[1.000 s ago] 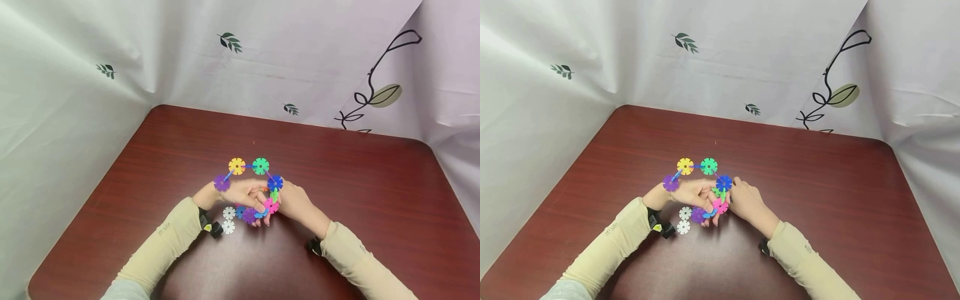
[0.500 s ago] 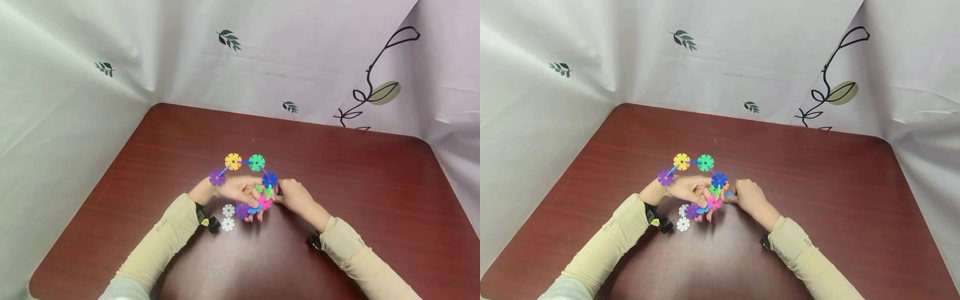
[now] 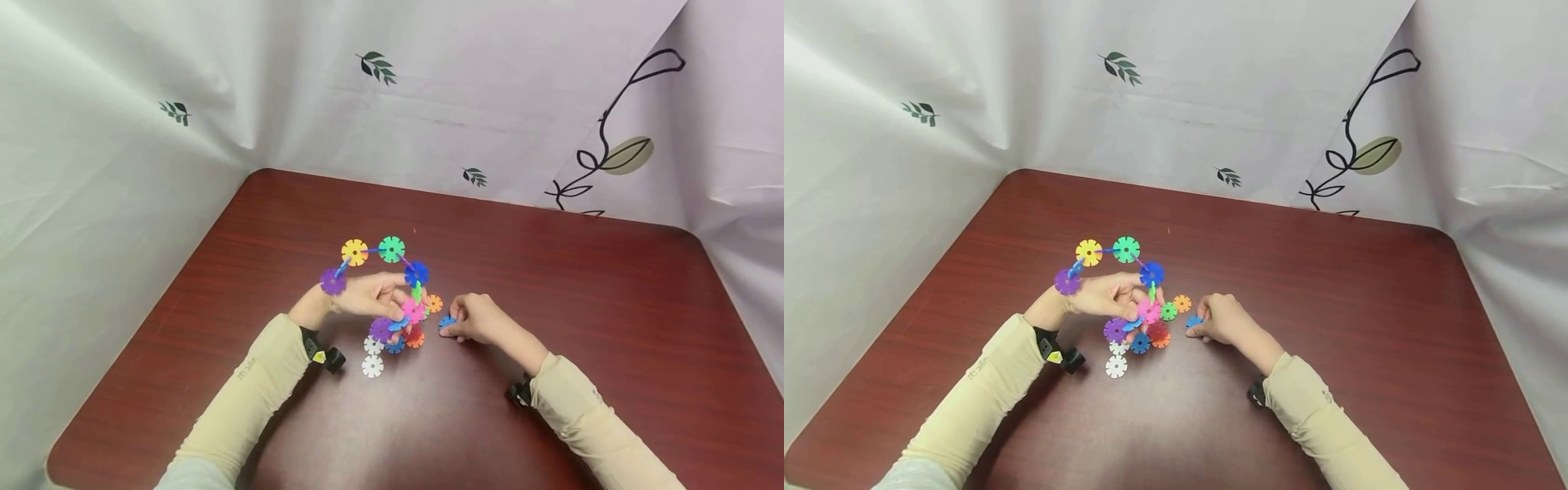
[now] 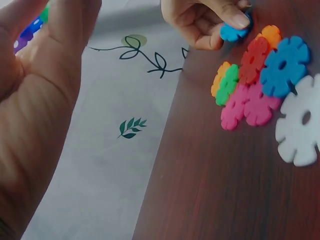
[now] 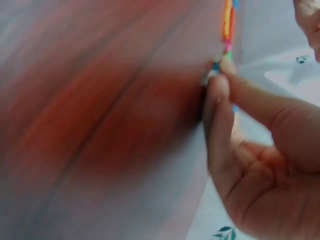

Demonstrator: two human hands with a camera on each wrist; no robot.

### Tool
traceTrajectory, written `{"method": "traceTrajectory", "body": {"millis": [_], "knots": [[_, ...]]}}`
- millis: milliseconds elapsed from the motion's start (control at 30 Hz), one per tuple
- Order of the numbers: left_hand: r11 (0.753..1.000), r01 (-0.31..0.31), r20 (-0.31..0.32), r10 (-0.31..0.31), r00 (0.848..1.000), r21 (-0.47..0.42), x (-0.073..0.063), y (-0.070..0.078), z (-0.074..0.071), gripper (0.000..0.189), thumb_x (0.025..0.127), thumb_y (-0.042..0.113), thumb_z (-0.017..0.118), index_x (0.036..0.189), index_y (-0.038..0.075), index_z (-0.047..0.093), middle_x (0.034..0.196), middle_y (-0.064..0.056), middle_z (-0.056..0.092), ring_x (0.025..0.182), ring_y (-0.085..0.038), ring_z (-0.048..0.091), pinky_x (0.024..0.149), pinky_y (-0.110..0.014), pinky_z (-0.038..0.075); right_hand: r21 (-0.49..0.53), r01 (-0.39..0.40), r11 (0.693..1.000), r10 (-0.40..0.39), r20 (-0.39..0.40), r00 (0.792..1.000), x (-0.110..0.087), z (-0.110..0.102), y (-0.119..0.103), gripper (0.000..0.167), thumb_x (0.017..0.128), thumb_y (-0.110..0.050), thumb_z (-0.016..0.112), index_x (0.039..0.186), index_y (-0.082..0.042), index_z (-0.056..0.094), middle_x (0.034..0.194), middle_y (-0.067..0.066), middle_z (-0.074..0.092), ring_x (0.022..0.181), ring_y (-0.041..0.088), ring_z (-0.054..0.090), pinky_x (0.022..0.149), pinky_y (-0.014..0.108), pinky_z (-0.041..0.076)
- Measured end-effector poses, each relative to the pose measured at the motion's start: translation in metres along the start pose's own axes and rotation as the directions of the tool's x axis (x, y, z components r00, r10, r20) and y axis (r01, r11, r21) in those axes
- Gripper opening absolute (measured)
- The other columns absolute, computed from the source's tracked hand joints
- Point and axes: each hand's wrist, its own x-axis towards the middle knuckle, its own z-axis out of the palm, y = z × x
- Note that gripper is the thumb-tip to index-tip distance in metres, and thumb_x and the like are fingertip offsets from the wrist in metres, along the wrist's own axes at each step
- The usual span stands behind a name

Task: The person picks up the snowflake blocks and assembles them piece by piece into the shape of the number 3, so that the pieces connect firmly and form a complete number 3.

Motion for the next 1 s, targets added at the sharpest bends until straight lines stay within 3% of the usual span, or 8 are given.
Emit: {"method": "traceTrajectory", "body": {"millis": [300, 433, 567, 800, 933, 1000], "knots": [[0.997, -0.073, -0.147, 0.067, 0.987, -0.032, 0.004, -0.004, 0.001, 0.041, 0.093, 0.004, 0.055, 0.127, -0.007, 0.034, 0.093, -0.011, 0.068, 0.078, -0.025, 0.069, 0.078, -0.041, 0.055, -0.059, 0.188, 0.980, -0.191, -0.058, 0.980, -0.012, 0.009, 0.005, 0.029, 0.083, -0.023, 0.072, 0.066, -0.010, 0.052, 0.047, -0.006, 0.053, 0.041, 0.008, 0.055, 0.044, 0.021, 0.042], [0.993, -0.115, -0.209, 0.109, 0.972, -0.018, 0.008, -0.005, 0.004, 0.042, 0.093, -0.001, 0.053, 0.128, -0.009, 0.032, 0.095, -0.011, 0.069, 0.079, -0.026, 0.069, 0.080, -0.043, 0.054, -0.102, 0.285, 0.953, -0.292, -0.062, 0.955, -0.018, 0.009, 0.005, 0.028, 0.086, -0.016, 0.068, 0.064, -0.010, 0.052, 0.046, -0.006, 0.053, 0.040, 0.004, 0.053, 0.043, 0.017, 0.043], [0.990, -0.141, -0.278, 0.139, 0.951, 0.012, 0.011, -0.005, 0.006, 0.042, 0.092, -0.002, 0.053, 0.129, -0.006, 0.034, 0.097, -0.008, 0.069, 0.082, -0.025, 0.069, 0.080, -0.039, 0.054, -0.162, 0.359, 0.919, -0.376, -0.089, 0.922, -0.025, 0.008, 0.000, 0.020, 0.088, -0.008, 0.063, 0.070, -0.006, 0.056, 0.052, -0.005, 0.056, 0.045, 0.000, 0.054, 0.045, 0.014, 0.043], [0.989, -0.125, -0.339, 0.143, 0.930, 0.074, 0.012, -0.007, 0.007, 0.040, 0.091, -0.002, 0.056, 0.127, -0.004, 0.040, 0.097, -0.009, 0.069, 0.090, -0.046, 0.062, 0.083, -0.038, 0.054, -0.051, 0.354, 0.934, -0.357, -0.185, 0.916, -0.043, 0.012, -0.015, 0.012, 0.087, -0.003, 0.063, 0.079, -0.004, 0.054, 0.070, 0.002, 0.070, 0.062, 0.006, 0.066, 0.044, 0.016, 0.043], [0.985, -0.131, -0.350, 0.163, 0.923, 0.114, 0.014, -0.008, 0.008, 0.038, 0.090, -0.003, 0.056, 0.126, -0.003, 0.041, 0.100, -0.010, 0.068, 0.089, -0.041, 0.065, 0.082, -0.038, 0.054, -0.003, 0.397, 0.918, -0.388, -0.221, 0.895, -0.053, 0.021, -0.020, 0.019, 0.086, -0.002, 0.064, 0.074, -0.007, 0.050, 0.068, 0.001, 0.070, 0.062, 0.003, 0.066, 0.046, 0.014, 0.046], [0.983, -0.148, -0.334, 0.177, 0.926, 0.111, 0.016, -0.008, 0.008, 0.038, 0.090, -0.004, 0.055, 0.126, -0.005, 0.040, 0.102, -0.013, 0.068, 0.087, -0.038, 0.067, 0.083, -0.040, 0.053, 0.015, 0.433, 0.901, -0.418, -0.235, 0.878, -0.057, 0.026, -0.021, 0.021, 0.086, -0.002, 0.063, 0.074, -0.009, 0.048, 0.068, 0.000, 0.070, 0.063, 0.002, 0.066, 0.050, 0.013, 0.048]]}}
